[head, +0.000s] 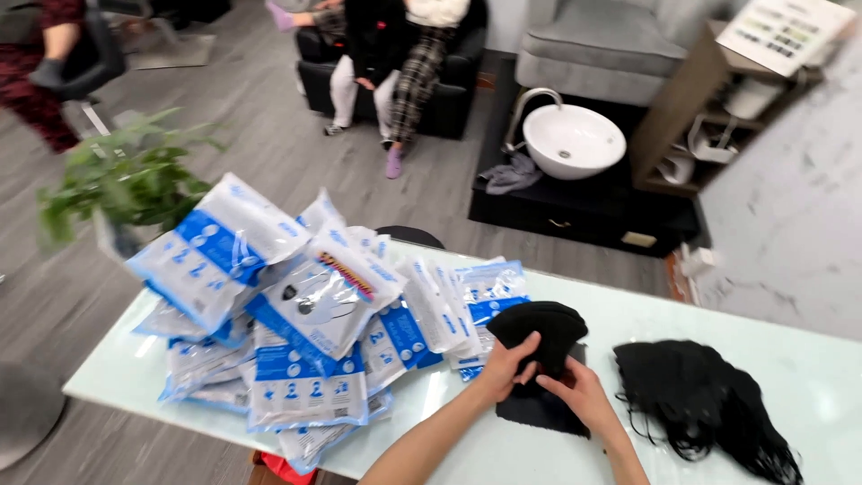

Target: The person opens a package of face masks and then sorts and stacks individual black face masks on a table.

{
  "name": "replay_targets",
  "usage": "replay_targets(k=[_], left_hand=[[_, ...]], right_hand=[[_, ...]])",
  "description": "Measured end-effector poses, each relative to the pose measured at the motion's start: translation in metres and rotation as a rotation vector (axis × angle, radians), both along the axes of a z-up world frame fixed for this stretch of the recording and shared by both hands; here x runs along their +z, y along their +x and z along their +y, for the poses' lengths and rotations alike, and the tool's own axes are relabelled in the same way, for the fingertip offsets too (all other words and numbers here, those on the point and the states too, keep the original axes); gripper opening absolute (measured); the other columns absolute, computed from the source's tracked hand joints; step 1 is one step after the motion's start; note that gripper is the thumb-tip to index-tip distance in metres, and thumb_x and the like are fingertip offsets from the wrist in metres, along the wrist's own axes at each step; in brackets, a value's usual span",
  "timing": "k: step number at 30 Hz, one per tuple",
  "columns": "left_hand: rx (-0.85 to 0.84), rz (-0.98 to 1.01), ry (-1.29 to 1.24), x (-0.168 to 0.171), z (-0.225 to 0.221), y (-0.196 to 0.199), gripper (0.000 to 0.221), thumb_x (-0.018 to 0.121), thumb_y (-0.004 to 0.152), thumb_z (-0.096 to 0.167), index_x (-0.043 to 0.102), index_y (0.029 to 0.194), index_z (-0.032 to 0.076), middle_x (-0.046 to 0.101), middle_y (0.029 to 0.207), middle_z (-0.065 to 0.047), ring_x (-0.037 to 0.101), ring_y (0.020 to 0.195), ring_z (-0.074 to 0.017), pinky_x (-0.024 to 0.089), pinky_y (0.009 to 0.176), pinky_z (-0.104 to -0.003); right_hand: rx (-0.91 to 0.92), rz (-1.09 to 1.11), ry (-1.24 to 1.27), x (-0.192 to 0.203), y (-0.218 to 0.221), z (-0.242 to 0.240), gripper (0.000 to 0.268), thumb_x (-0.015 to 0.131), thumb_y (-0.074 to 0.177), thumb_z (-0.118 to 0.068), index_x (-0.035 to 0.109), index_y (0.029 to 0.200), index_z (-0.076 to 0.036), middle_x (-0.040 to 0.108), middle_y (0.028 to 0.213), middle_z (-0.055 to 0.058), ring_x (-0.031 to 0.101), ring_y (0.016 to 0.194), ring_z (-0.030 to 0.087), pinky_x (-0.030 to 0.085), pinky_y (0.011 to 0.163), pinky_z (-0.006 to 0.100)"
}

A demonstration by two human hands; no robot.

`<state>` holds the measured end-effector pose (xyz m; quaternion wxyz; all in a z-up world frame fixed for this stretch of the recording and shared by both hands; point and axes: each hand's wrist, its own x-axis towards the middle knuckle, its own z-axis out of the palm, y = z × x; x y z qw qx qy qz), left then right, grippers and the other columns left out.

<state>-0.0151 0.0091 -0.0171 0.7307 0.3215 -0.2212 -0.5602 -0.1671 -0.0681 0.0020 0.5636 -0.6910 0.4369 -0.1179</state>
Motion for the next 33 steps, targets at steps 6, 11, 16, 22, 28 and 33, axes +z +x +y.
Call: replay_targets(k=[6, 11, 16, 22, 28, 33], left_hand=[[-0.011, -0.129, 0.118, -0.006, -0.001, 0.006, 0.019, 0.075, 0.094, 0.014, 0.065, 0.089, -0.002, 0.05, 0.044, -0.007, 0.039, 0.035, -0.0109, 0.028, 0.038, -0.02], [-0.104, -0.198, 0.192, -0.003, 0.0, 0.008, 0.021, 0.073, 0.096, 0.013, 0.065, 0.083, -0.002, 0.055, 0.046, -0.009, 0.04, 0.035, -0.0115, 0.034, 0.046, -0.02], [-0.133, -0.204, 0.131, -0.014, -0.005, 0.009, 0.033, 0.072, 0.096, 0.009, 0.065, 0.065, 0.002, 0.057, 0.047, -0.011, 0.04, 0.035, -0.013, 0.034, 0.046, -0.021], [-0.141, -0.175, 0.126, -0.037, -0.012, 0.009, 0.016, 0.072, 0.095, 0.007, 0.071, 0.082, -0.003, 0.058, 0.049, -0.012, 0.042, 0.036, -0.0145, 0.032, 0.042, -0.022], [-0.066, -0.18, -0.06, -0.02, -0.011, 0.01, 0.021, 0.068, 0.095, -0.002, 0.074, 0.114, -0.008, 0.061, 0.05, -0.017, 0.048, 0.03, -0.0135, 0.042, 0.04, -0.021], [-0.053, -0.192, -0.052, -0.024, -0.012, 0.01, 0.021, 0.071, 0.095, 0.0, 0.075, 0.114, -0.006, 0.062, 0.052, -0.018, 0.051, 0.032, -0.015, 0.044, 0.04, -0.022]], right_hand=[[0.098, -0.265, -0.106, -0.03, -0.026, -0.029, 0.036, 0.083, 0.081, -0.017, 0.059, 0.106, -0.008, 0.063, 0.105, 0.007, 0.066, 0.075, 0.016, 0.053, 0.077, 0.032], [-0.28, -0.557, -0.385, -0.013, -0.022, -0.012, 0.038, 0.067, 0.094, -0.007, 0.058, 0.131, -0.006, 0.064, 0.107, 0.005, 0.069, 0.085, 0.018, 0.058, 0.082, 0.03], [-0.25, -0.504, -0.7, -0.008, -0.023, -0.005, 0.017, 0.066, 0.097, -0.005, 0.068, 0.114, -0.007, 0.065, 0.112, 0.007, 0.065, 0.09, 0.016, 0.055, 0.085, 0.026], [-0.23, -0.523, -0.794, -0.008, -0.023, -0.006, 0.008, 0.066, 0.098, -0.005, 0.069, 0.105, -0.007, 0.065, 0.109, 0.009, 0.064, 0.101, 0.019, 0.056, 0.084, 0.026], [-0.272, -0.498, -0.725, -0.011, -0.024, -0.008, 0.008, 0.072, 0.093, -0.001, 0.069, 0.096, -0.007, 0.07, 0.103, 0.008, 0.067, 0.085, 0.018, 0.056, 0.079, 0.032], [-0.265, -0.481, -0.718, -0.012, -0.025, -0.011, 0.009, 0.073, 0.092, -0.001, 0.069, 0.096, -0.007, 0.071, 0.102, 0.008, 0.067, 0.085, 0.018, 0.055, 0.078, 0.032]])
